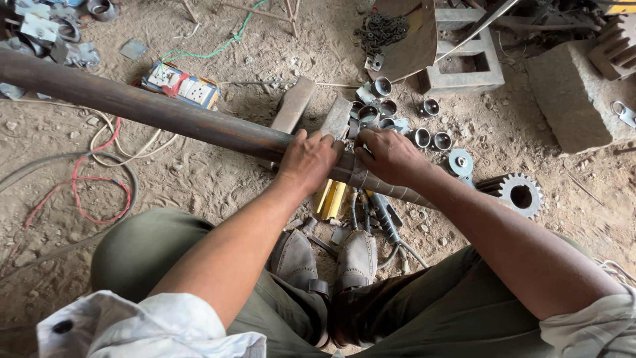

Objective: The person sits on the ground and repeatedly places small metal rings onto a long metal rod, aligning them with pre-marked lines. The person adjusts the rod and rings by hand to ensure proper placement.

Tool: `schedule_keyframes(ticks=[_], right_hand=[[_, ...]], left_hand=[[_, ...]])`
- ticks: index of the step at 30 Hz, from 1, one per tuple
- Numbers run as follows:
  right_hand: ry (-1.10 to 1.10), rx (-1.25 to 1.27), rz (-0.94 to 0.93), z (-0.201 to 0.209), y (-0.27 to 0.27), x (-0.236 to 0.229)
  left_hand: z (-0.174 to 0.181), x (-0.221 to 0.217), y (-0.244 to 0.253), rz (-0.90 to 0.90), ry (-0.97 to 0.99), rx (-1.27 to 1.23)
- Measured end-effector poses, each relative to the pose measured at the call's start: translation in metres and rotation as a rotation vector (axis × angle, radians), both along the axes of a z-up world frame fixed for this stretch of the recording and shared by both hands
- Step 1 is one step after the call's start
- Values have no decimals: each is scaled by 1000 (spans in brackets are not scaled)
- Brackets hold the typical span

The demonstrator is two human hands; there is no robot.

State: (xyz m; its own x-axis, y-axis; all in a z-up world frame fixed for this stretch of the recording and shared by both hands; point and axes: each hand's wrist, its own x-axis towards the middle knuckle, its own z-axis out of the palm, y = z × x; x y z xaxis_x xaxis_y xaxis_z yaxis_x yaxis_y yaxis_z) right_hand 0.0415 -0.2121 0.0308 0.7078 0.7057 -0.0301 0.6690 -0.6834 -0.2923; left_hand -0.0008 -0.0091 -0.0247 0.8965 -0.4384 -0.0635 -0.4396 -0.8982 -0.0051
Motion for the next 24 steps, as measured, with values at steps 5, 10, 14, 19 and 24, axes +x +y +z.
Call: schedule_keyframes(ticks=[5,10,14,19,24], right_hand=[[-63,72,86,5,-3,-7],[-121,7,99,9,0,-11],[-112,-126,58,16,4,-19],[-194,-85,131,28,10,-29],[-224,-2,201,30,10,-35]], left_hand=[[-6,7,-2,11,76,-11],[2,15,-1,14,119,-5],[23,17,0,53,291,-63],[49,18,2,37,394,-38],[68,23,3,21,537,-10]])
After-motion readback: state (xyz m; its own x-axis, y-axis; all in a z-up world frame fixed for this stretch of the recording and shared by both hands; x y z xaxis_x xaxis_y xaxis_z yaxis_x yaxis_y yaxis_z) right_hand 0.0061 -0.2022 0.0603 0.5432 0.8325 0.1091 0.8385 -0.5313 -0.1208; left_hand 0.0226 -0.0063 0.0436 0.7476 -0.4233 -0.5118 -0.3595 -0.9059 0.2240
